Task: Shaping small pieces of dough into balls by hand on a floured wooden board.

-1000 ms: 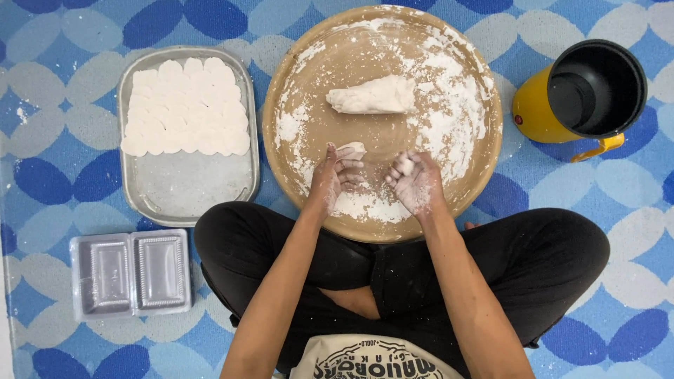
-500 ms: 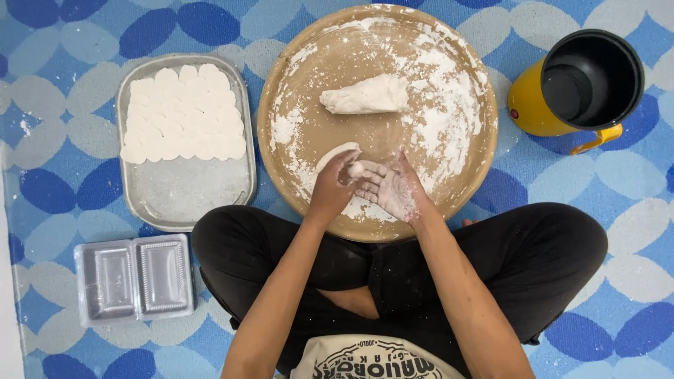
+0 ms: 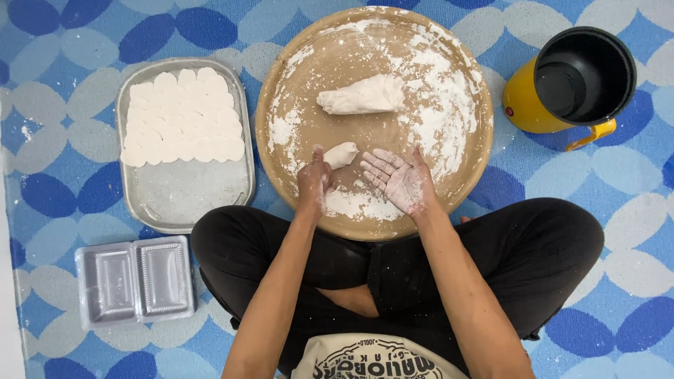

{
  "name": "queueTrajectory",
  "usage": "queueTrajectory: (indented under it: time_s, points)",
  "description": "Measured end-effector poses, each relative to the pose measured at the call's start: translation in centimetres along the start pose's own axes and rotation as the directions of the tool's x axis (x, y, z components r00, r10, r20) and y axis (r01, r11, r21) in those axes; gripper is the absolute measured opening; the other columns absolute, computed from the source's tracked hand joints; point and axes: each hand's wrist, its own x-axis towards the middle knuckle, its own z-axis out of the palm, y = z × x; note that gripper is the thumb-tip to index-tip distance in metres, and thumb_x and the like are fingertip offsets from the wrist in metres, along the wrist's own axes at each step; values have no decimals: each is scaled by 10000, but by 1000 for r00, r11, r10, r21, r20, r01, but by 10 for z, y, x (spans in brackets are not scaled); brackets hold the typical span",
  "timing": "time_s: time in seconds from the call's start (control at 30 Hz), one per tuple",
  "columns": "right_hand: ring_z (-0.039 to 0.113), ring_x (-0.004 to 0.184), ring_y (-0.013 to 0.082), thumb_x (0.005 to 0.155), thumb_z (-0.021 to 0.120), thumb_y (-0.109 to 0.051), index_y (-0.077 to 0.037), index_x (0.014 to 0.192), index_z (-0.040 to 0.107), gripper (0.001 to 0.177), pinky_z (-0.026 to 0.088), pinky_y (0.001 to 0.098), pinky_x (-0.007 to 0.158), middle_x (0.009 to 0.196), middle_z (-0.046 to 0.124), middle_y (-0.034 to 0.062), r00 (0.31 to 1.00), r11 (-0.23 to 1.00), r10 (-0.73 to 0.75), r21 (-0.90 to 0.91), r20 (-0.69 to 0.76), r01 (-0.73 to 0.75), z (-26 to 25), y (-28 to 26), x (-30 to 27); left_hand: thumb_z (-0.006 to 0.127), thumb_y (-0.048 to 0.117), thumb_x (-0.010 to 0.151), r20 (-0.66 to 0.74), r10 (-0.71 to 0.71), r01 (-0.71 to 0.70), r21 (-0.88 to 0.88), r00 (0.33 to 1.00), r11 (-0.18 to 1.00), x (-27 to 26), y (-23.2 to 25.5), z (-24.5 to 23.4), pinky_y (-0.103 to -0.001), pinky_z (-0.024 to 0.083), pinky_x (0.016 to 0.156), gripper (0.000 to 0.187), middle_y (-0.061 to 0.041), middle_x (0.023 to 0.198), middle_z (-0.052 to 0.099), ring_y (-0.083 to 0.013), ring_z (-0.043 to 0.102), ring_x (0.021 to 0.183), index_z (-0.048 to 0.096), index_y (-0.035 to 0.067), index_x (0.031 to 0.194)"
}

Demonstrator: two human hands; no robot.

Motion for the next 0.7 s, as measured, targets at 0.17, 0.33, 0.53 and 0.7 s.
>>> queueTrajectory:
  time_s: [0.17,0.33,0.53,0.7]
  points:
    - [566,1338,377,972,592,-390,22,1355,579,563,408,497,1178,1445,569,239,997,997,-73,-34,38,74,-7,2,0,319,561,1074,-66,-62,50,-165,996,985,2,6,-8,-234,209,251,714,-10,392,207,-119,227,300,294,159,485]
    - [513,1375,349,995,550,-172,22,1471,470,521,408,478,1179,1503,510,212,992,985,-119,-119,36,122,-8,6,-7,439,535,1045,147,-112,158,-358,983,920,26,-15,-18,-318,450,686,434,-41,793,547,-170,537,707,537,143,885]
    - [530,1350,355,973,622,-158,13,1490,419,581,435,482,1170,1499,485,239,982,971,-164,-191,-95,144,-17,3,-21,449,612,1011,455,-84,319,-469,886,823,17,-3,-9,-429,443,1148,663,-123,1482,572,-295,550,1369,600,109,1414]
    - [546,1334,391,1022,521,-94,40,1507,356,529,437,493,1168,1483,491,289,981,978,-164,-146,-104,148,-13,8,-27,525,599,978,483,-28,314,-524,875,792,14,-8,-14,-452,411,1180,680,-149,1502,547,-336,506,1407,595,87,1422]
